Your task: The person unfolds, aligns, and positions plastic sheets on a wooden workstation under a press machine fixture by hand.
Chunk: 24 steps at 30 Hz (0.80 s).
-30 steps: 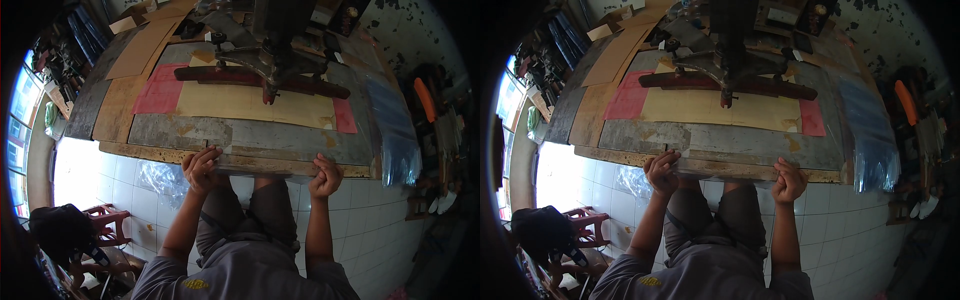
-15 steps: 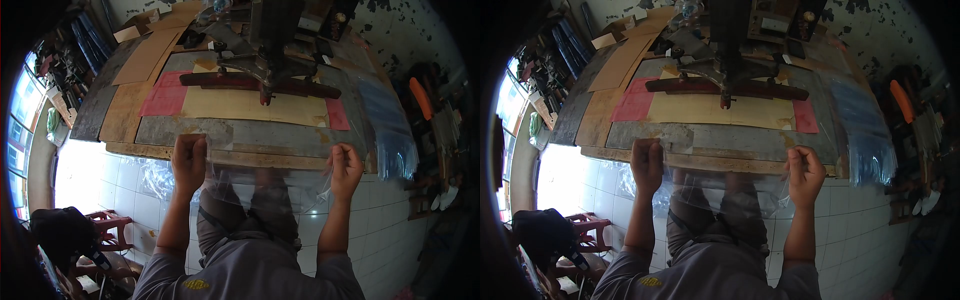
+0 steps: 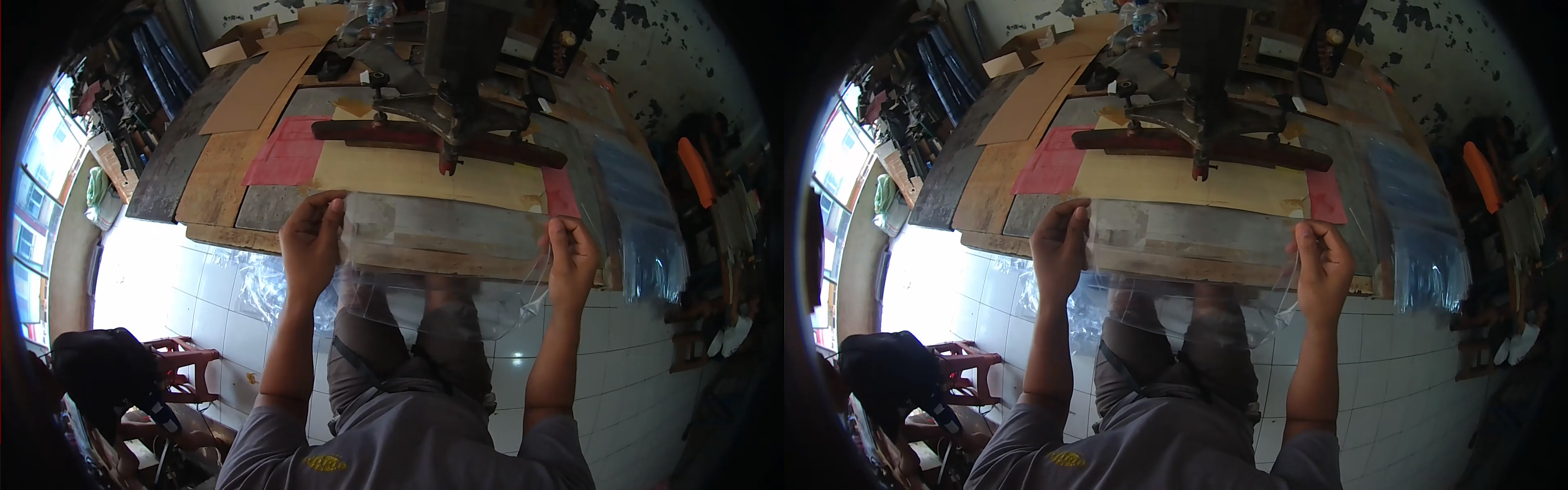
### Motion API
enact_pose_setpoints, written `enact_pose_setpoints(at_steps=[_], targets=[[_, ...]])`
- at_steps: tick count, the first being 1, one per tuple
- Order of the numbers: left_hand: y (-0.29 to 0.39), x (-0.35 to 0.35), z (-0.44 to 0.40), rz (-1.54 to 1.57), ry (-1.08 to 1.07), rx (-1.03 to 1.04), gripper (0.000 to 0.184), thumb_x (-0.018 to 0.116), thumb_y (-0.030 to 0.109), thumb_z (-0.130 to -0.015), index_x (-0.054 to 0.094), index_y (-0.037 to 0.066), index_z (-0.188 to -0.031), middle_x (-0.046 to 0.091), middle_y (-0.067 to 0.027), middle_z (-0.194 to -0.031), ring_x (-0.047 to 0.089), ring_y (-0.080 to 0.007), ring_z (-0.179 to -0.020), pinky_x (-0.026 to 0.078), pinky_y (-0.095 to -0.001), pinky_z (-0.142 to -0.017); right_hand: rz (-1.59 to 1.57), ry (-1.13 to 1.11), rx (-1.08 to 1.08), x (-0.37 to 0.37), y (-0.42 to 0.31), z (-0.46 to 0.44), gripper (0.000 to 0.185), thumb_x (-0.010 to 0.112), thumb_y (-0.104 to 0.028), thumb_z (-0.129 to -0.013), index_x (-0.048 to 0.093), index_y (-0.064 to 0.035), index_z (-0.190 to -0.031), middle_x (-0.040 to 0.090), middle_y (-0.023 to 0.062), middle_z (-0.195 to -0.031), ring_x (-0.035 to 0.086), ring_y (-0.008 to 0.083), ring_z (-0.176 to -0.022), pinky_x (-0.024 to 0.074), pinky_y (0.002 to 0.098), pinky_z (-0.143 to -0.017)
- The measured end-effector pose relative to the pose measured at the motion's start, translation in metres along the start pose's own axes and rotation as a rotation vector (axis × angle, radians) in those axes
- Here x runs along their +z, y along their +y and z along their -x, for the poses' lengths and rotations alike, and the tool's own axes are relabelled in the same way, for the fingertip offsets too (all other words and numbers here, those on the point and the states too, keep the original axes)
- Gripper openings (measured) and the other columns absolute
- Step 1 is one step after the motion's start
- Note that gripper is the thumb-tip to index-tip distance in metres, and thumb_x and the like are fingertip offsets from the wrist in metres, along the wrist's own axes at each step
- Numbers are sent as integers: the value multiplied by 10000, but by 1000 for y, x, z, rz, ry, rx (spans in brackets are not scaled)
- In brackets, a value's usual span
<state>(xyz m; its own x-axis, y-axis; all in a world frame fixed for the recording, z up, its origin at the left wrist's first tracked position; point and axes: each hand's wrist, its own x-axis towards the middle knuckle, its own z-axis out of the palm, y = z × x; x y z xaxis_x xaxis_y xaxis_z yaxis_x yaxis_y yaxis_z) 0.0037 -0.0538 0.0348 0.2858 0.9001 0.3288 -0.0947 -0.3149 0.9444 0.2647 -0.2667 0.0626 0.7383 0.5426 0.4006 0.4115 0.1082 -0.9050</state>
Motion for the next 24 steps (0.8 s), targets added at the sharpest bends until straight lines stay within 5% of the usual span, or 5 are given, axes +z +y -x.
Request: enact_pose_setpoints(at_steps=[1, 12, 24], targets=[[2, 0, -1, 21, -8, -43, 222, 655, 138, -1027, 699, -39, -1154, 702, -9, -893, 596, -49, -803, 468, -210, -739, 6, 2, 7, 1, 4, -3, 203, 649, -189, -1038, 690, -1, -974, 638, -1, -793, 570, 54, -719, 419, 220, -649], [3, 7, -7, 7, -21, -100, 221, 667, 135, -1020, 712, -54, -1125, 733, -33, -926, 626, -46, -826, 486, -208, -736, 61, 17, 23, 2, 25, -16, 221, 639, -207, -1045, 689, -1, -982, 613, -12, -770, 537, 49, -700, 401, 221, -641], [7, 9, -6, 75, -28, -138, 239, 690, 170, -1012, 712, -40, -1124, 735, -29, -856, 546, -11, -635, 405, -193, -540, 63, 4, 26, 2, 32, -18, 229, 633, -213, -1047, 689, 0, -987, 604, -14, -777, 538, 48, -705, 420, 217, -645]])
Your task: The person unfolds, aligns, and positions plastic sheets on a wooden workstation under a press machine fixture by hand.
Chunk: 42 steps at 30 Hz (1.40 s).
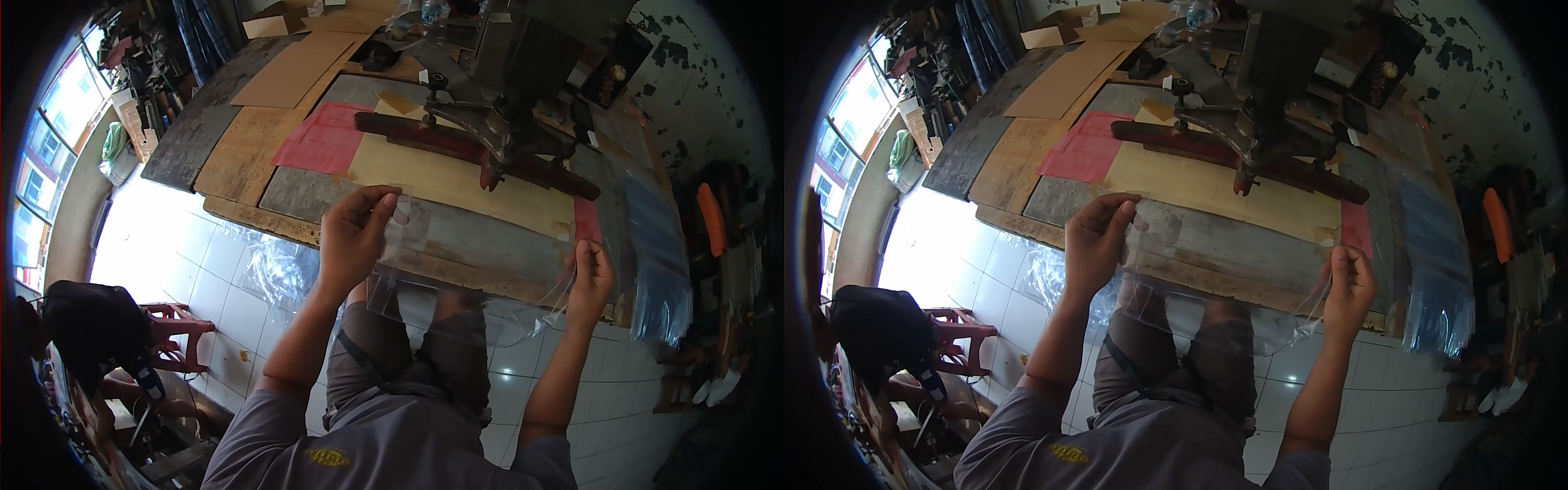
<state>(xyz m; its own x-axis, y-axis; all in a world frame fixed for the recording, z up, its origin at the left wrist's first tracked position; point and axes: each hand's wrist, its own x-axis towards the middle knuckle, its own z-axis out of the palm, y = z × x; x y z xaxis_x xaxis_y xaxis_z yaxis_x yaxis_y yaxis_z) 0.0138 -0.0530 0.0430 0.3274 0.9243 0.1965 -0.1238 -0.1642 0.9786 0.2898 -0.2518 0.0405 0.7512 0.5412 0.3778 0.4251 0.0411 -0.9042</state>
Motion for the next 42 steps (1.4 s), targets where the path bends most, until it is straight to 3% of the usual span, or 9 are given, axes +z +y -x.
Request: enact_pose_setpoints(at_steps=[3, 6, 9, 15, 21, 27, 30, 34, 42], targets=[[11, -3, 0, -61, -32, -89, 219, 654, 136, -1027, 701, -50, -1133, 742, -60, -875, 640, -53, -728, 488, -206, -638, -3, -1, 4, 2, -1, -1, 231, 634, -220, -1047, 690, -2, -993, 602, -13, -767, 543, 49, -706, 423, 218, -648], [-5, 0, -7, -55, 3, 3, 223, 653, 148, -1028, 703, -47, -1122, 729, -52, -840, 625, -49, -708, 474, -208, -616, -27, -5, 68, 5, 0, -3, 232, 641, -219, -1044, 694, -1, -988, 600, -14, -756, 549, 51, -704, 426, 222, -645], [-2, -2, -13, -85, -31, -122, 225, 659, 158, -1026, 704, -45, -1110, 717, -44, -826, 615, -48, -701, 464, -213, -609, 43, -36, 28, 7, 6, -11, 240, 651, -221, -1039, 699, 5, -975, 602, -13, -746, 553, 53, -700, 429, 224, -639], [-38, 1, -40, -201, -33, 121, 219, 655, 165, -1025, 706, -26, -1119, 706, -23, -810, 606, -45, -689, 457, -232, -590, 75, -110, 77, 15, 21, -32, 259, 656, -236, -1034, 707, 10, -972, 624, -6, -750, 560, 60, -702, 443, 243, -651], [-30, 4, -61, -547, -91, -28, 250, 652, 204, -1002, 718, -27, -1070, 697, -79, -747, 627, -101, -613, 484, -278, -573, 348, -215, 10, 24, 46, -61, 291, 678, -259, -1005, 711, 17, -920, 645, 41, -714, 593, 90, -679, 471, 286, -646], [-57, 7, -100, -698, -165, 86, 243, 664, 189, -969, 718, -30, -1060, 721, -164, -781, 695, -221, -619, 537, -377, -613, 507, -297, -28, 35, 58, -91, 253, 726, -246, -952, 725, 1, -899, 677, 84, -690, 676, 175, -663, 488, 346, -617], [-55, 13, -106, -708, -128, 77, 202, 647, 150, -946, 725, -8, -1045, 721, -267, -863, 709, -436, -869, 543, -493, -794, 529, -304, -63, 37, 71, -100, 205, 756, -223, -915, 714, -23, -903, 685, 91, -712, 686, 213, -669, 491, 365, -615], [-56, 21, -114, -818, -157, 109, 159, 651, 133, -935, 721, 17, -1018, 718, -268, -867, 708, -442, -862, 550, -499, -789, 618, -259, -101, 45, 57, -100, 181, 770, -176, -896, 673, -27, -928, 657, 64, -701, 641, 186, -650, 470, 342, -615], [-57, 21, -116, -858, -241, 210, 136, 644, 34, -906, 723, -39, -990, 703, -261, -846, 709, -410, -801, 546, -442, -739, 706, -246, -298, 50, 50, -93, 131, 749, -117, -892, 670, -25, -944, 643, 108, -916, 663, 296, -800, 504, 413, -703]])
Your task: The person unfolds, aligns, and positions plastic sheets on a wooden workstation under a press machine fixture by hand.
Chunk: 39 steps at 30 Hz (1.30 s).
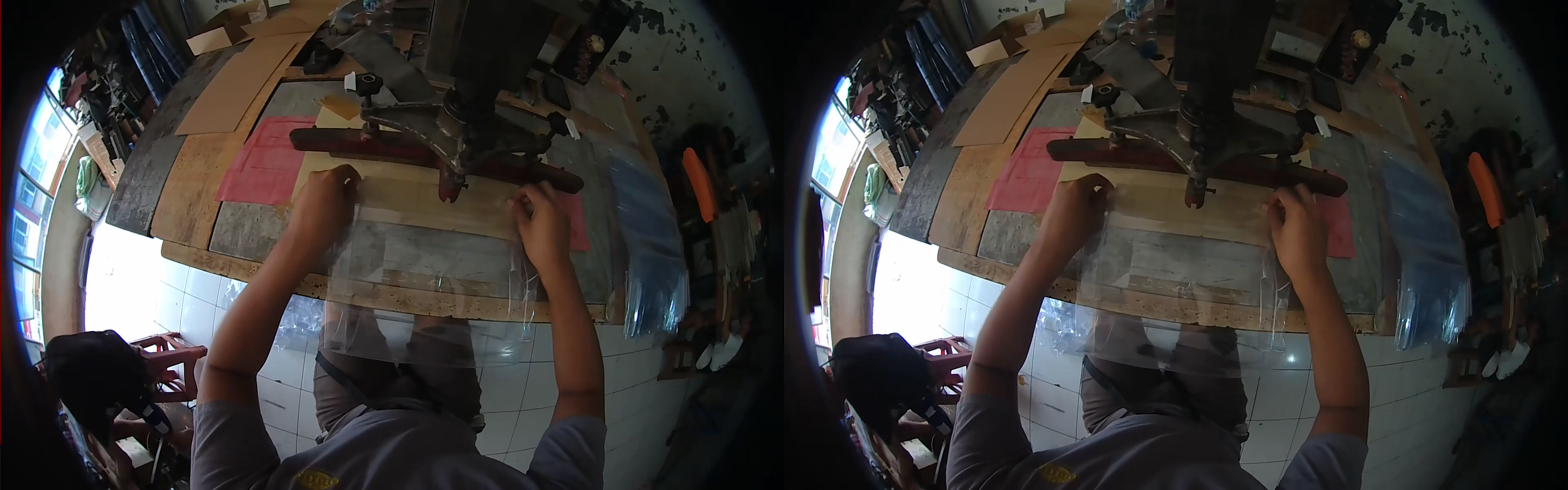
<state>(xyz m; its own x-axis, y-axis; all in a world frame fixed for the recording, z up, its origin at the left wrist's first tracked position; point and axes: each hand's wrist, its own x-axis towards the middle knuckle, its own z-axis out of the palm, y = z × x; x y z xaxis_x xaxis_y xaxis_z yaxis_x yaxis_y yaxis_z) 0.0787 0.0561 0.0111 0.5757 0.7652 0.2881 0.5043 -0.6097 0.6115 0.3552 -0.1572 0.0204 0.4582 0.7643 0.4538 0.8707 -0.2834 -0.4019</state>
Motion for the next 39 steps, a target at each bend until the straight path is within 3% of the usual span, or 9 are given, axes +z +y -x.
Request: enact_pose_setpoints(at_steps=[9, 13, 30, 39], targets=[[22, -21, 11, -65, -108, -138, 200, 637, 106, -941, 748, 8, -1075, 702, -266, -860, 699, -414, -796, 541, -451, -730, -83, -112, -25, -15, 0, 0, 81, 695, -51, -918, 724, -4, -977, 652, 134, -965, 679, 329, -856, 531, 409, -742], [3, -14, 21, -16, -6, 48, 259, 648, 105, -932, 754, 41, -1160, 706, -244, -858, 699, -395, -780, 538, -450, -717, -44, -209, 32, -23, -9, 0, 146, 683, -87, -942, 746, -21, -1056, 661, 134, -973, 682, 330, -879, 531, 403, -764], [3, -8, 25, 22, 62, 31, 188, 645, 132, -968, 730, -18, -1043, 697, -221, -812, 693, -389, -741, 538, -437, -688, -46, -195, 84, -13, -2, 7, 208, 691, -101, -960, 755, -38, -1148, 594, 108, -858, 634, 222, -758, 496, 331, -696], [5, -5, 9, 15, 17, 5, 211, 634, 116, -961, 738, -8, -1096, 718, -232, -871, 708, -402, -796, 554, -439, -732, -39, -118, 9, -7, 10, 0, 207, 693, -73, -949, 755, -23, -1139, 614, 123, -879, 650, 256, -792, 504, 349, -732]])
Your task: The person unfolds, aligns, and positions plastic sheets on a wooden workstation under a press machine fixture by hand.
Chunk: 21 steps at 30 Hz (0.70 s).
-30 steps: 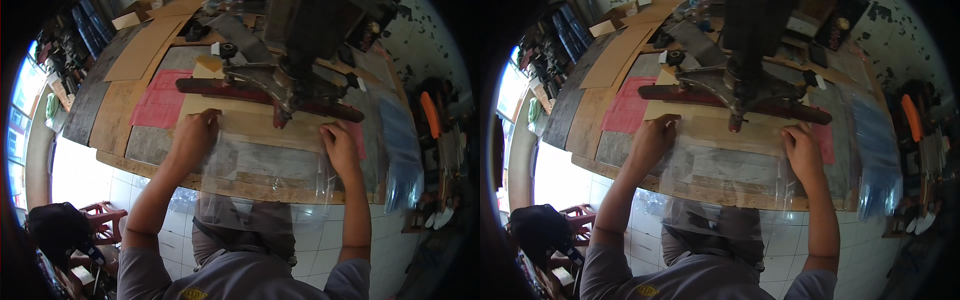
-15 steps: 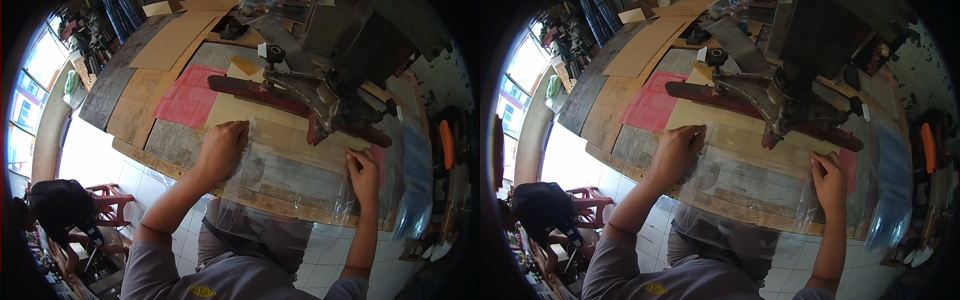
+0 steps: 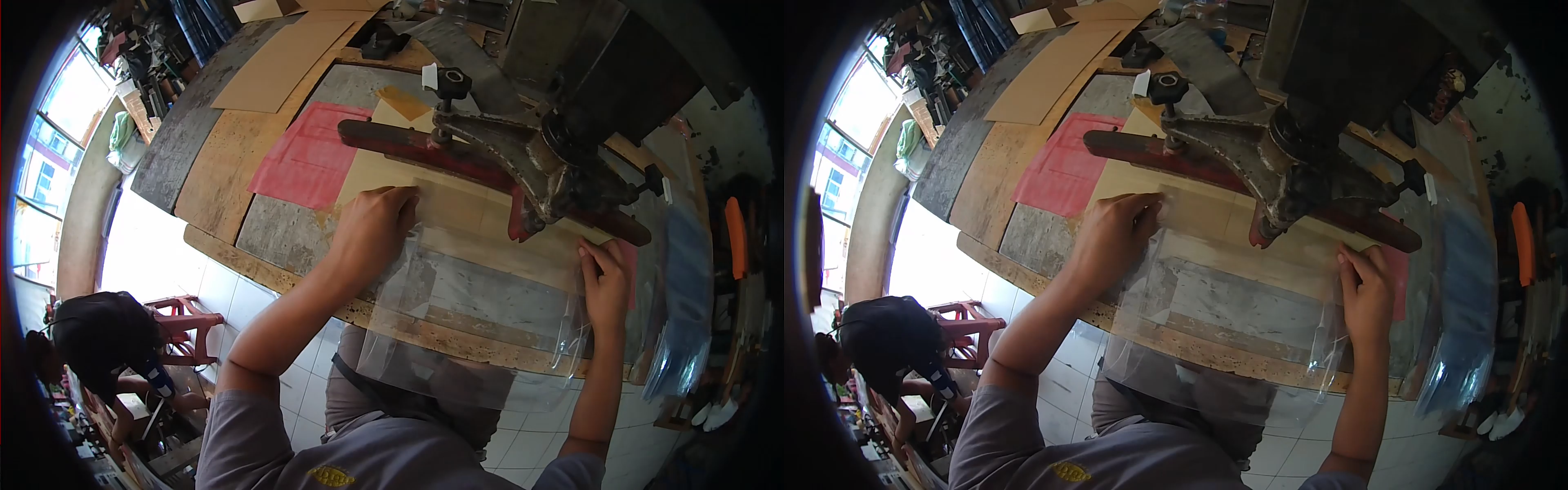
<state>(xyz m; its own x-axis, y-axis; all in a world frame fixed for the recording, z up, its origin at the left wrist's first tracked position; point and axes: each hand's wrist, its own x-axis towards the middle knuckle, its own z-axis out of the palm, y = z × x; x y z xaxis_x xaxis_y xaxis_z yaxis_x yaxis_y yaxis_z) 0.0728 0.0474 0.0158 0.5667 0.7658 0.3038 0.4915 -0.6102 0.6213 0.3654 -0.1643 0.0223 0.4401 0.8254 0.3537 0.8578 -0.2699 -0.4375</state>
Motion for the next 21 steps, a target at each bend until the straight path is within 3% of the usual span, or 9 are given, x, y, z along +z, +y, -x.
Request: enact_pose_setpoints(at_steps=[21], targets=[[-1, 7, -5, 1, 11, 35, 231, 626, 115, -951, 730, 13, -1130, 714, -238, -882, 699, -414, -819, 553, -455, -747, -16, 47, -5, 0, 8, -3, 159, 697, -60, -938, 743, 8, -1074, 683, 147, -1005, 694, 311, -945, 527, 371, -842]])
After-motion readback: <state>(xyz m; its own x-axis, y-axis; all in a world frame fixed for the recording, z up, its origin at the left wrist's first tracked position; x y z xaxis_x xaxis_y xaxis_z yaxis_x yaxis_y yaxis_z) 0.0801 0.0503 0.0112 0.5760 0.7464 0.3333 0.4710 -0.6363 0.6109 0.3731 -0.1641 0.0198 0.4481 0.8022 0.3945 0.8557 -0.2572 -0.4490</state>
